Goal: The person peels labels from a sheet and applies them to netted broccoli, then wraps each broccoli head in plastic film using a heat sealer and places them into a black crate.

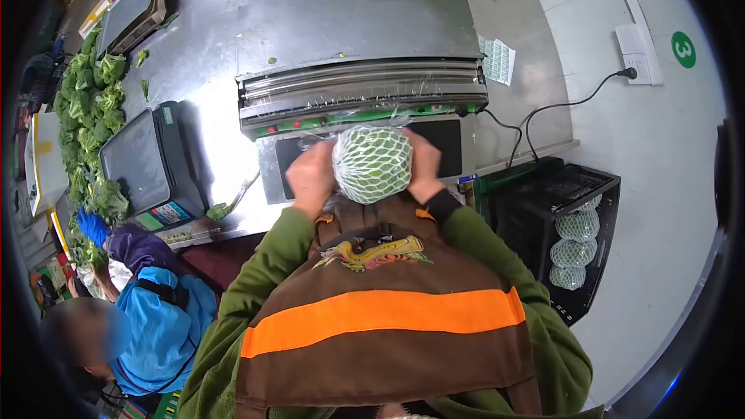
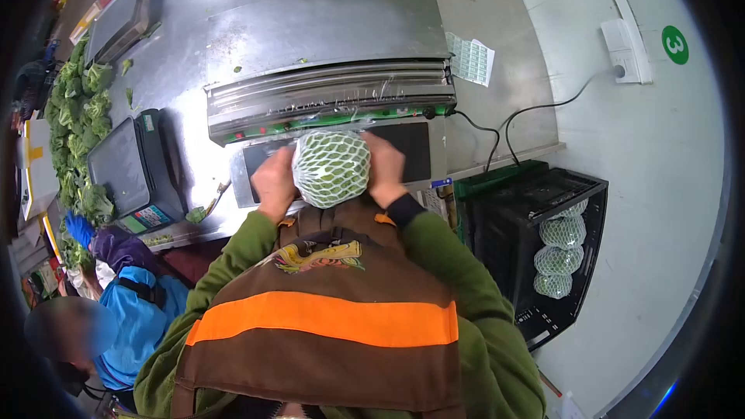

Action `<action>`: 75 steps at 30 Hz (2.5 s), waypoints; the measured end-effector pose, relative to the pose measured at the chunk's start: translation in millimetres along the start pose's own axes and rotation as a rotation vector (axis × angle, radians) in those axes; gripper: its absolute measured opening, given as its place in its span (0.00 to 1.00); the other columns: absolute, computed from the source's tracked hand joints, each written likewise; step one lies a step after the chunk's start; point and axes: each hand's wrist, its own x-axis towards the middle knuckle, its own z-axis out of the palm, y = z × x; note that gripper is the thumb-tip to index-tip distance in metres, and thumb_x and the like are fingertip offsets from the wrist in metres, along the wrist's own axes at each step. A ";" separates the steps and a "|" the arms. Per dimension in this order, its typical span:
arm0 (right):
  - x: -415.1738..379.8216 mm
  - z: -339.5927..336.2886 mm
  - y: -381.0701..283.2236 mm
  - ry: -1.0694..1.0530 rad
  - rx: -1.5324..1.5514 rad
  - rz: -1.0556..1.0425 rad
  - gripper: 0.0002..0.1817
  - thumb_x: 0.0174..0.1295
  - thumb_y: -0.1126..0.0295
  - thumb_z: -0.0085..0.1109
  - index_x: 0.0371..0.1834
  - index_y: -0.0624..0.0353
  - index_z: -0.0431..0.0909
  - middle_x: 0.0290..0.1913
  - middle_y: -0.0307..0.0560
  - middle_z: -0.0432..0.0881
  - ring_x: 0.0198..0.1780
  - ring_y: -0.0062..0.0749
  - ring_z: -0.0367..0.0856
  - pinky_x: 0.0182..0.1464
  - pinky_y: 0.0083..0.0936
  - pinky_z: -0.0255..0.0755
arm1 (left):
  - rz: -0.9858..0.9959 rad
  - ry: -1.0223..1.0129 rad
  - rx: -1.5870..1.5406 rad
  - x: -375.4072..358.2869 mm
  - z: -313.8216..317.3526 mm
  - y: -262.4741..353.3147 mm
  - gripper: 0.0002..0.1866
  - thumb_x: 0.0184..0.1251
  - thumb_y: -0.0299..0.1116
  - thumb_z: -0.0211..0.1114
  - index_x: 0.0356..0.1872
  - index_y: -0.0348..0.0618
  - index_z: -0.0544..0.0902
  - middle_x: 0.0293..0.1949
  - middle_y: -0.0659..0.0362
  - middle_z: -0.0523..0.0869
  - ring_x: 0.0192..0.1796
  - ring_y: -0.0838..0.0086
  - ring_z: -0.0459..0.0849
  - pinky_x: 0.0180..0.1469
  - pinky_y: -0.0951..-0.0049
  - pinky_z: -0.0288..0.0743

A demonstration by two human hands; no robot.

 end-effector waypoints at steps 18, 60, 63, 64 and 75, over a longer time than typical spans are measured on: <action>76.5 -165.8 -189.2 -0.230 0.503 -0.924 0.11 0.50 0.62 0.76 0.26 0.49 0.81 0.21 0.33 0.71 0.21 0.26 0.72 0.19 0.23 0.62 | -0.217 -0.904 -1.786 47.2 -130.1 41.7 0.11 0.67 0.33 0.68 0.35 0.41 0.74 0.35 0.64 0.81 0.35 0.85 0.79 0.38 0.83 0.72; -61.2 -125.2 -37.4 -0.418 1.556 0.313 0.61 0.48 0.69 0.75 0.82 0.54 0.39 0.75 0.50 0.59 0.76 0.35 0.57 0.76 0.31 0.53 | -0.165 -0.497 -1.108 36.4 -58.2 144.8 0.21 0.81 0.39 0.45 0.42 0.31 0.79 0.46 0.45 0.87 0.53 0.63 0.83 0.61 0.65 0.71; -46.2 -128.7 -10.8 -0.110 1.586 0.304 0.53 0.52 0.74 0.72 0.80 0.54 0.49 0.72 0.42 0.67 0.72 0.33 0.65 0.74 0.31 0.58 | 0.149 -0.492 -1.005 67.1 -40.3 187.7 0.22 0.81 0.38 0.48 0.65 0.32 0.68 0.63 0.42 0.77 0.63 0.62 0.76 0.68 0.64 0.65; -34.8 -137.7 -3.2 0.046 1.690 0.371 0.51 0.52 0.73 0.72 0.79 0.56 0.51 0.70 0.44 0.68 0.72 0.33 0.66 0.72 0.31 0.61 | 0.191 -0.435 -1.007 72.9 -34.6 204.1 0.24 0.80 0.35 0.50 0.70 0.34 0.62 0.67 0.42 0.72 0.66 0.61 0.72 0.69 0.62 0.62; 84.7 -231.1 207.2 0.639 0.122 1.004 0.65 0.41 0.36 0.76 0.75 0.68 0.53 0.70 0.67 0.65 0.69 0.57 0.67 0.71 0.42 0.61 | -0.104 -0.173 -0.893 23.8 -47.7 198.8 0.10 0.73 0.25 0.61 0.52 0.37 0.78 0.45 0.59 0.84 0.44 0.79 0.83 0.44 0.79 0.77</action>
